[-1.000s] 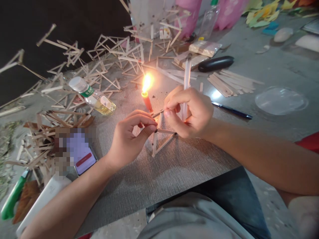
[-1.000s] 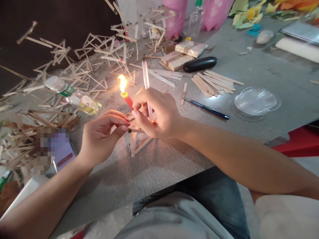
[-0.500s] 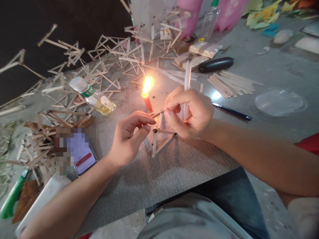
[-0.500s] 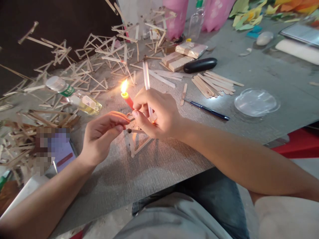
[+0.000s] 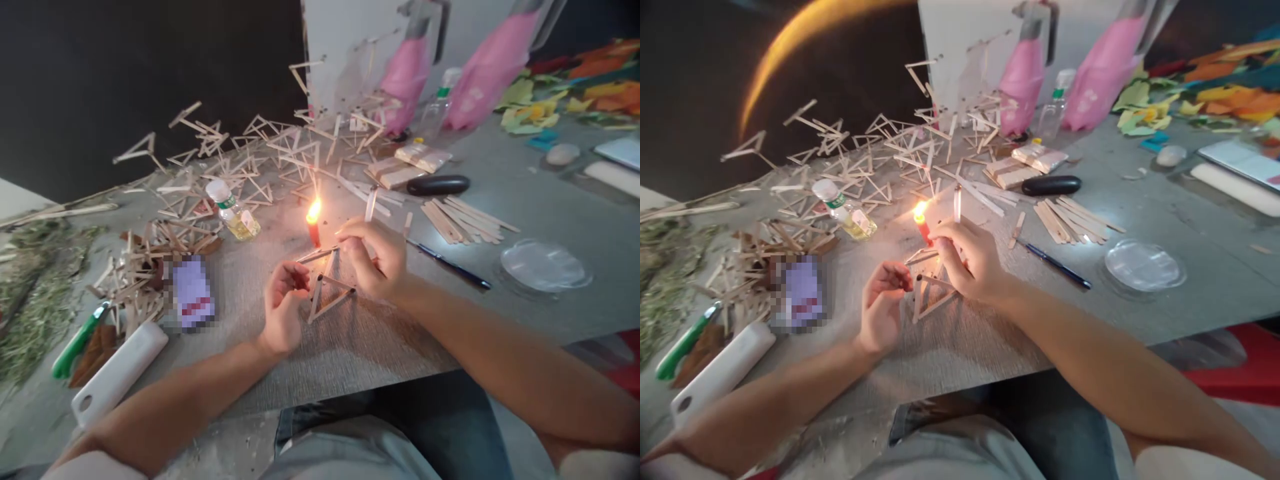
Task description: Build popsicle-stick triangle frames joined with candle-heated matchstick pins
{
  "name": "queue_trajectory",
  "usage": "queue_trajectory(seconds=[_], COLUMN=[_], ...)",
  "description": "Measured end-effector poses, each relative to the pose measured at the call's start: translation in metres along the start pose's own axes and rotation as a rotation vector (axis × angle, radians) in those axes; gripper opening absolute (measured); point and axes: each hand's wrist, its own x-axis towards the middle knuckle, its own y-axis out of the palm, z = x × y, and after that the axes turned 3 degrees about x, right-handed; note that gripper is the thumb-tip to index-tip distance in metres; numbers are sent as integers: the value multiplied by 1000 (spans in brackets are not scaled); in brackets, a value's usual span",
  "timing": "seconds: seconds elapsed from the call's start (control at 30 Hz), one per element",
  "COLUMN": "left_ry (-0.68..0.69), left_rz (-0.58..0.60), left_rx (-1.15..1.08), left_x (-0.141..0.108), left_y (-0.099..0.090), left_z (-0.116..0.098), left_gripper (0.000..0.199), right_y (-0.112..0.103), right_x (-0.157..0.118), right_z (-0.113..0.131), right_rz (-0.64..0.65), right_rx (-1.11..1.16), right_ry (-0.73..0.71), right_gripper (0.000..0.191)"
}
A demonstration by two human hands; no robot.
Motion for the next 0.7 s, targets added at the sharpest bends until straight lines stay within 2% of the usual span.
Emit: queue_trajectory(seconds=[0.1, 0.2, 0.3, 0.43, 0.53, 0.7], left_ry=[30, 48, 77, 113, 136, 181], left_rz=[-22, 55, 154, 200, 197, 220], left_rx=[23, 84, 126, 125, 118, 145], left_x=[-8, -11, -11, -12, -14, -16], left_y=[1, -6, -12, -11, -8, -6], left_z=[3, 8, 13, 16, 16, 12], left_gripper=[27, 28, 30, 37, 41, 55], right_y=[-2, -6, -8, -2, 4, 10], right_x=[5, 13, 22, 30, 31, 29], right_z=[3, 13, 25, 33, 34, 42], right_rz=[22, 107, 245, 450, 534, 537], right_rx=[-24, 30, 4, -114, -123, -149], right_ry=[47, 120, 227, 249, 299, 485], right_gripper=[10, 10, 22, 39, 32, 16])
